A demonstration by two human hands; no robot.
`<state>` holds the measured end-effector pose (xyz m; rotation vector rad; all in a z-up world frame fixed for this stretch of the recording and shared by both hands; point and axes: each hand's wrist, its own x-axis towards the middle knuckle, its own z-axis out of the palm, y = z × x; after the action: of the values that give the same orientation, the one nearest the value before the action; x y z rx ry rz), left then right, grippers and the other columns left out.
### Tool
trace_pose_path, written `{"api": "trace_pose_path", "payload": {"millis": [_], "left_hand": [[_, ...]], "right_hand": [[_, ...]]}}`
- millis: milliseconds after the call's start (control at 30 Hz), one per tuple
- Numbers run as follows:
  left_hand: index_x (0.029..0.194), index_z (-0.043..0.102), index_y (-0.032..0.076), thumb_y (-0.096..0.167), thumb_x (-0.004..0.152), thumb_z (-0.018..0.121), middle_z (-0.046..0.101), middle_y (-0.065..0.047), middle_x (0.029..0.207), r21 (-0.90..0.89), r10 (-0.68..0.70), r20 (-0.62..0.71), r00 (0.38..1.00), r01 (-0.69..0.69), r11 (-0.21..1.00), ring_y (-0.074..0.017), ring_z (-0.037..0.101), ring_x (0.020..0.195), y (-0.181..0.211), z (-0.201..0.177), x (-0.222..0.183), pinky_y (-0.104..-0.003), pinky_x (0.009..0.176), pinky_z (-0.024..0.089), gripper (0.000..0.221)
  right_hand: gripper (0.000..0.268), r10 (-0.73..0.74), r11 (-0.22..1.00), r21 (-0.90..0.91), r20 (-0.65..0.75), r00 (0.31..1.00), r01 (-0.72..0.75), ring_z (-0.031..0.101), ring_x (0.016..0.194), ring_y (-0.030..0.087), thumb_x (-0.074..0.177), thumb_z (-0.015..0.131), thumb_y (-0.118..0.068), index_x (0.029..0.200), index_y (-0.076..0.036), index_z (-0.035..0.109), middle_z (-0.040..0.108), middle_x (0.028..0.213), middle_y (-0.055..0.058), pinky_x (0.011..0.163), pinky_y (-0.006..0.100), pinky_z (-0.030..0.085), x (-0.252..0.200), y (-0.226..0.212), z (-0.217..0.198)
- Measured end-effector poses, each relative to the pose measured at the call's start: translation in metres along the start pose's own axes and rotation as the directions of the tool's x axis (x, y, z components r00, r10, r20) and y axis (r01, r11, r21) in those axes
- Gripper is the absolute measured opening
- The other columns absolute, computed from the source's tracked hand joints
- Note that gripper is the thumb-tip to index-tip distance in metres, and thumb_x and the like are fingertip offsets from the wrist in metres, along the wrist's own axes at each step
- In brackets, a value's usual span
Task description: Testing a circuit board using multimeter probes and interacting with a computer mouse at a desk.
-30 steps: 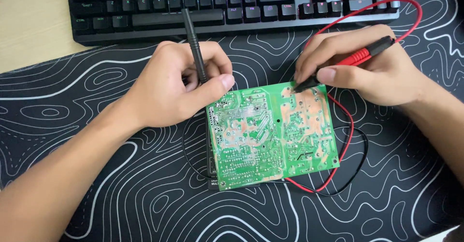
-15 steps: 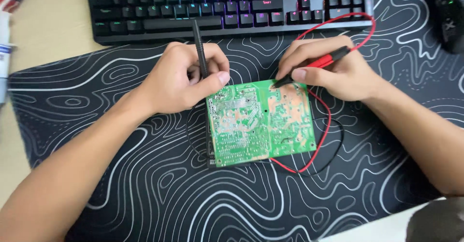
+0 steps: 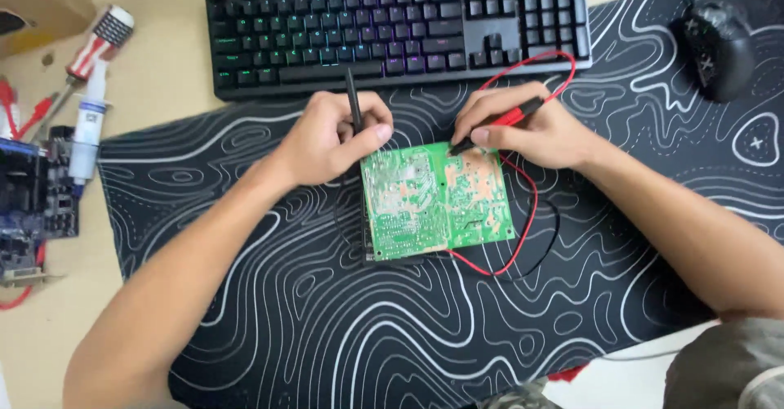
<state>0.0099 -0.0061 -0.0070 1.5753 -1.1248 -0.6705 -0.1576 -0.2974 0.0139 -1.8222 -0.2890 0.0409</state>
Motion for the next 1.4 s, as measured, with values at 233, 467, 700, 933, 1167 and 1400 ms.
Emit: {"api": "trace_pose_path", "payload": {"millis": [233,467,700,933,1167,1400], "left_hand": [[0.111,0.079,0.006,0.028,0.109,0.074,0.074,-0.010,0.080,0.044,0.003,0.012,1.000,-0.004,0.999,-0.0136,0.061,0.068,0.002,-0.002,0.002,-0.025,0.055,0.050,0.023],[0.109,0.079,0.007,0.028,0.109,0.074,0.073,-0.009,0.079,0.059,0.001,0.015,1.000,-0.002,0.998,-0.0137,0.062,0.067,0.001,-0.001,0.000,-0.025,0.055,0.052,0.021],[0.106,0.075,0.009,0.027,0.116,0.067,0.069,0.002,0.083,0.206,0.019,0.053,0.998,-0.030,0.978,-0.0069,0.059,0.072,0.014,-0.001,-0.002,-0.023,0.058,0.042,0.022],[0.106,0.074,0.010,0.027,0.115,0.067,0.069,0.002,0.082,0.205,-0.009,0.042,0.999,0.000,0.979,-0.0077,0.057,0.070,0.013,-0.001,-0.002,-0.024,0.057,0.042,0.021],[0.106,0.075,0.010,0.024,0.115,0.068,0.069,0.003,0.083,0.197,-0.013,0.031,0.999,0.007,0.980,-0.0074,0.056,0.069,0.012,-0.001,-0.002,-0.023,0.056,0.041,0.018],[0.105,0.076,0.011,0.016,0.109,0.067,0.071,0.002,0.083,0.196,0.004,0.002,1.000,-0.005,0.981,-0.0090,0.057,0.069,0.012,0.000,-0.001,-0.025,0.055,0.039,0.011]], "right_hand": [[0.021,0.009,1.000,-0.023,0.013,1.000,-0.009,0.076,0.103,0.030,0.104,0.073,-0.014,0.113,-0.001,0.087,0.083,0.110,0.020,0.100,0.043,0.056,0.000,-0.003,-0.002],[0.021,0.031,0.999,-0.024,0.005,1.000,-0.031,0.074,0.099,0.027,0.103,0.072,-0.012,0.112,-0.001,0.087,0.082,0.107,0.018,0.098,0.040,0.056,-0.001,-0.002,-0.001],[0.022,-0.005,0.998,-0.056,0.062,0.998,0.008,0.076,0.108,0.027,0.110,0.066,-0.010,0.114,0.005,0.081,0.081,0.116,0.020,0.104,0.036,0.059,-0.004,-0.002,-0.005],[0.023,0.018,0.999,-0.050,0.072,0.997,-0.014,0.077,0.109,0.027,0.109,0.066,-0.013,0.112,0.003,0.081,0.082,0.114,0.019,0.103,0.036,0.060,-0.004,-0.003,-0.006],[0.022,0.050,0.998,-0.041,0.064,0.997,-0.048,0.076,0.109,0.027,0.106,0.064,-0.009,0.111,0.004,0.081,0.082,0.115,0.020,0.103,0.036,0.059,-0.005,0.001,-0.008],[0.022,0.046,0.999,-0.007,0.057,0.997,-0.046,0.075,0.109,0.028,0.105,0.062,-0.006,0.110,0.005,0.080,0.081,0.115,0.020,0.104,0.037,0.060,-0.005,0.004,-0.009]]}}
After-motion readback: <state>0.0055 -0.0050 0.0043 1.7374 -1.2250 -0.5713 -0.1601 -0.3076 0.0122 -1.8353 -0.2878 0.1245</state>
